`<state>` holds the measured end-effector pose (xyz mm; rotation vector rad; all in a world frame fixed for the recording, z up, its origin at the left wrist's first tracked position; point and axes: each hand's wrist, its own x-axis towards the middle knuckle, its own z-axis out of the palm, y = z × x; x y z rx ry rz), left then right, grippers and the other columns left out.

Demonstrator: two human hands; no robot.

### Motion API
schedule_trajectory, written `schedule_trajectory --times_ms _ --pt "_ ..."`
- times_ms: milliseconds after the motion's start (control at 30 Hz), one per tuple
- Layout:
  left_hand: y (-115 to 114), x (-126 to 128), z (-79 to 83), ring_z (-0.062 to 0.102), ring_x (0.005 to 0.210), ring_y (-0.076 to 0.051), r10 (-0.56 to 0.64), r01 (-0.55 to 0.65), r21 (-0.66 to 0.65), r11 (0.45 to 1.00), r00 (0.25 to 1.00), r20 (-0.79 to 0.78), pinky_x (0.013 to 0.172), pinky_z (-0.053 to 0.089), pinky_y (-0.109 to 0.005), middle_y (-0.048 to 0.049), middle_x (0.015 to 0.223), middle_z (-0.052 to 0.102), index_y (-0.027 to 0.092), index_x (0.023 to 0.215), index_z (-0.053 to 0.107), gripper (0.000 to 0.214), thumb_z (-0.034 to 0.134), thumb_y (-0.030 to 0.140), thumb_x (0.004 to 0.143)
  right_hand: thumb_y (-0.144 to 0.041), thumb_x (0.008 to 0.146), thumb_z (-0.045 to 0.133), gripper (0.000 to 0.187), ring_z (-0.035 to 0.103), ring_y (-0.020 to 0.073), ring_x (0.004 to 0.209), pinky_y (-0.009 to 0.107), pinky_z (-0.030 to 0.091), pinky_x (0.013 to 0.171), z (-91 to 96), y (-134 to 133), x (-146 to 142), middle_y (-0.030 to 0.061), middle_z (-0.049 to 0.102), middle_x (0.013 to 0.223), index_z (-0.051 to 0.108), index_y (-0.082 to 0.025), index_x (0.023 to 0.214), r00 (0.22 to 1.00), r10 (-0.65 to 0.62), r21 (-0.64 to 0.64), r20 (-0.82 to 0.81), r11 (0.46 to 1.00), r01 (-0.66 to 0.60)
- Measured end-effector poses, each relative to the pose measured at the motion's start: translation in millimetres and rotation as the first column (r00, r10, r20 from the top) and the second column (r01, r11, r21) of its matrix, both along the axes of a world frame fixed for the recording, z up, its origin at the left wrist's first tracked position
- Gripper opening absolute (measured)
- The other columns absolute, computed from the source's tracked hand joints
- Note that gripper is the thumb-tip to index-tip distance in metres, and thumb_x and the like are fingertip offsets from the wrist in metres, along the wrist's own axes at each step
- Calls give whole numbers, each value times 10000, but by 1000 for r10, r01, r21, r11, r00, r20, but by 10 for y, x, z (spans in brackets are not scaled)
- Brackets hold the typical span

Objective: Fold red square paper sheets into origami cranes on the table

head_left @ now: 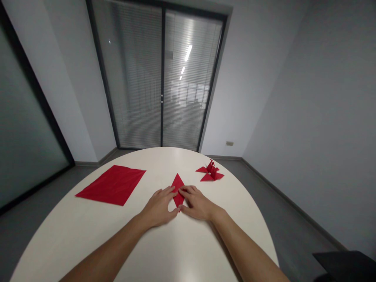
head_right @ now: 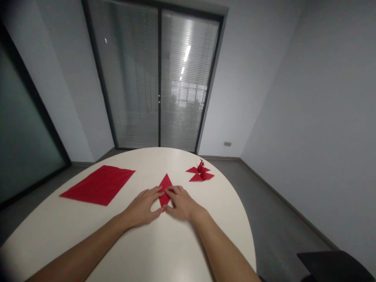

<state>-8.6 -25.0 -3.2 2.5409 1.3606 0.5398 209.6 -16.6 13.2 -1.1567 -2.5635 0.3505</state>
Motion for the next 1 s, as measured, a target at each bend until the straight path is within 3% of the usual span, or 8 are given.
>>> schedule_trajectory --times_ms 200,300,467,600,767,1000 --pt "13 -36 -48 379 1459 -317 -38 38 13 999 999 -7 1197 307 -542 -145 1555 444 186 1406 558 567 543 492 929 -443 927 593 633 410 335 1330 493 341 1141 18 -11 9 187 491 1447 494 -141 1473 999 25 9 26 1000 -25" --pt "6 -53 -52 358 1466 -325 -70 71 69 995 997 -18 1192 321 -528 -137 1563 435 202 1410 553 545 557 452 926 -421 949 568 534 417 321 1311 492 346 1125 32 -8 6 169 511 1400 550 -173 1422 999 30 28 14 999 -30" --pt "-15 -29 -23 471 1383 -304 -119 122 100 987 992 -35 1164 366 -510 -141 1484 533 183 1423 531 520 504 436 970 -372 970 541 418 486 298 1207 460 400 1065 37 13 -11 160 587 1250 623 -163 1323 1000 9 41 14 999 -10" --pt "-14 19 -20 491 1362 -289 -80 86 107 991 995 -53 1152 375 -497 -130 1454 568 161 1385 566 454 375 371 1031 -408 951 575 495 503 299 1186 449 411 1054 -4 30 2 167 584 1267 589 -152 1375 1000 -1 54 -5 999 2" --pt "-24 44 32 497 1320 -305 -51 54 97 994 998 -31 1100 421 -480 -113 1405 608 168 1394 551 467 511 306 949 -437 910 614 585 489 317 1210 473 408 1057 -13 8 2 174 542 1346 547 -155 1419 999 -33 32 -10 999 33" --pt "-23 32 53 473 1327 -317 -63 65 70 995 998 -20 1097 397 -506 -85 1463 564 209 1430 522 492 473 388 975 -447 895 613 667 462 331 1257 467 390 1082 30 -1 -31 201 527 1377 501 -105 1455 996 -82 -11 37 996 83"
